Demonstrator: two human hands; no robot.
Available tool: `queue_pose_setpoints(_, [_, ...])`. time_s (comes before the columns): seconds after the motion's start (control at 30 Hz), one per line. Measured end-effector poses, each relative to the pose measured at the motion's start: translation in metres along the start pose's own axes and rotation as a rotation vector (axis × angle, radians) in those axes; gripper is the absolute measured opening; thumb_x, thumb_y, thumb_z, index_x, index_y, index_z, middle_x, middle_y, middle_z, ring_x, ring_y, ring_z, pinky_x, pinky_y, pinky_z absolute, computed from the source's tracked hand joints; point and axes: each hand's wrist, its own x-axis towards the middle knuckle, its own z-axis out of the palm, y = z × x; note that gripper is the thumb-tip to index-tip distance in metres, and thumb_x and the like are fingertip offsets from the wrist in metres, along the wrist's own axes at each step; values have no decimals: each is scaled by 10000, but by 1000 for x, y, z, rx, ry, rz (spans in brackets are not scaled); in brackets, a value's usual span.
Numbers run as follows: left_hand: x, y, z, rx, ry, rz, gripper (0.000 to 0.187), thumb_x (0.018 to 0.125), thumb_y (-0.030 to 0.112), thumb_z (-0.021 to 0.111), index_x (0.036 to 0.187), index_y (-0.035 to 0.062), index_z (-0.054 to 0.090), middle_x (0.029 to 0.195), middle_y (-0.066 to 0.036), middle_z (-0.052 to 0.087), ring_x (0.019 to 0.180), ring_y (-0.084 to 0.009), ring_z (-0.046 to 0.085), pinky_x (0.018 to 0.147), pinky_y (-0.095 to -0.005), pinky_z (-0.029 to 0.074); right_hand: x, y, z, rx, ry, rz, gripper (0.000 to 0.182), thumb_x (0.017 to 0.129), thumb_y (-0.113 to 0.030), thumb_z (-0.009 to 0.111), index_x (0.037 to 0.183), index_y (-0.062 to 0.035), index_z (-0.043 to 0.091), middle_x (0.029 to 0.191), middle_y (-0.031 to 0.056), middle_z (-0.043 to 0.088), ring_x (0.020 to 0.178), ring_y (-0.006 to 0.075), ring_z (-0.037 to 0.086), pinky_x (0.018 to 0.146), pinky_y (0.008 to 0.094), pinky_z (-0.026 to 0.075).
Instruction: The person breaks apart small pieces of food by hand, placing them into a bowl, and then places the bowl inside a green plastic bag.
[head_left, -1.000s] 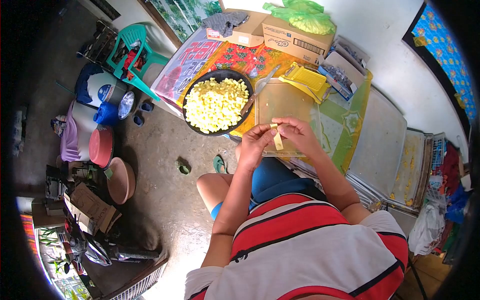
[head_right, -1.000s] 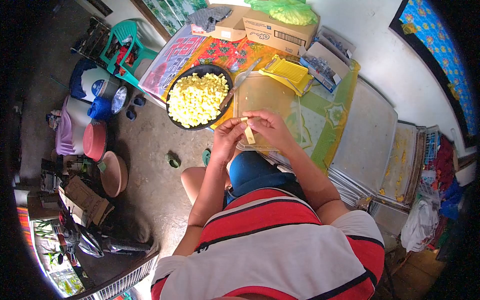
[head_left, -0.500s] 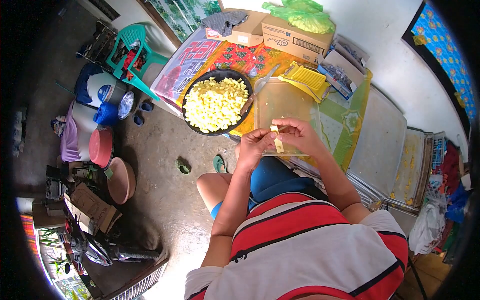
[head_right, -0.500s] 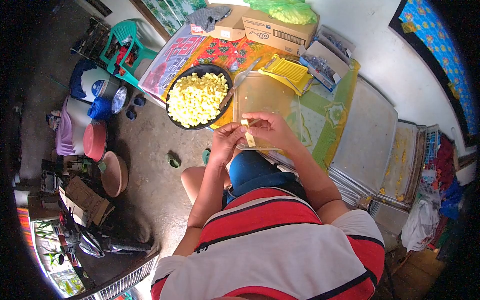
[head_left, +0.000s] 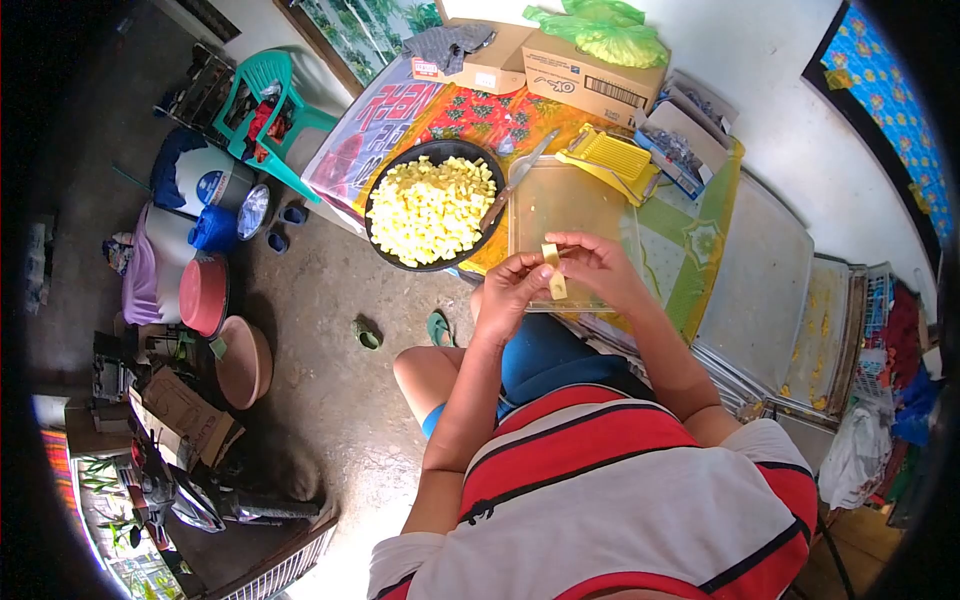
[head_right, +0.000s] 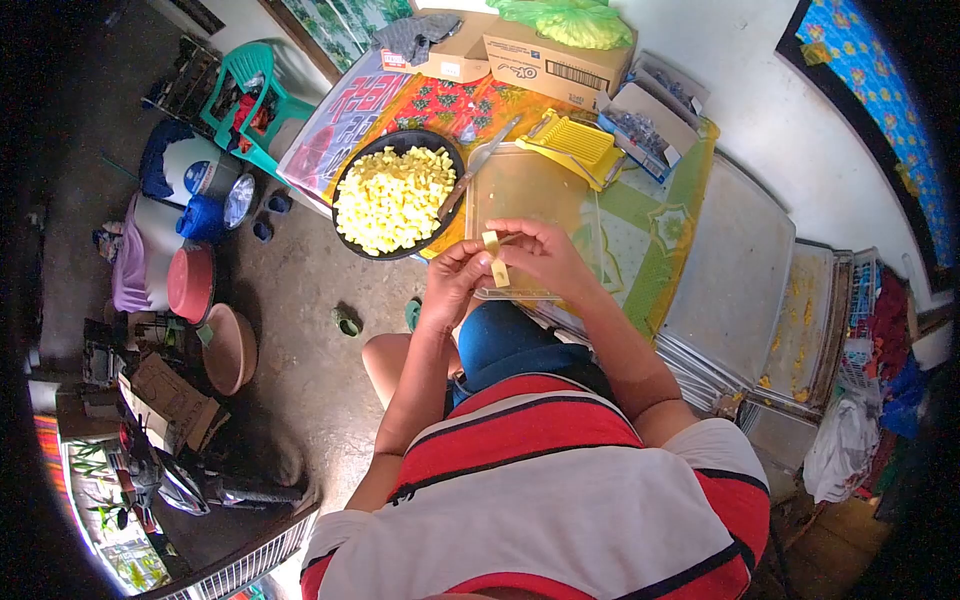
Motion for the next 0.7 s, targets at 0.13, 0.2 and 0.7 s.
queue_pose_setpoints(0.13, [0,1,-1,48,-66,38,244,848,60,654,1080,7,604,925,-45,647,807,-93,602,670,-220,514,0,-3,0,39,-35,20,426,844,0,611,1257,18,507,1099,65,600,998,122,565,883,271,454])
queue_pose_setpoints(0.2, [-1,3,0,20,-54,25,252,849,48,648,1091,4,599,944,-54,648,813,-98,605,672,-223,517,1,-4,-1,43,-89,15,465,841,0,618,1285,18,480,1111,70,597,1008,130,563,885,278,456])
queue_pose_setpoints(0.7, [-5,1,-2,-117,-57,-54,336,849,32,634,1175,-12,563,1001,-77,642,854,-123,623,717,-244,536,-1,-8,-3,15,-134,62,531,820,24,610,1323,0,441,1118,82,597,995,137,570,873,293,465])
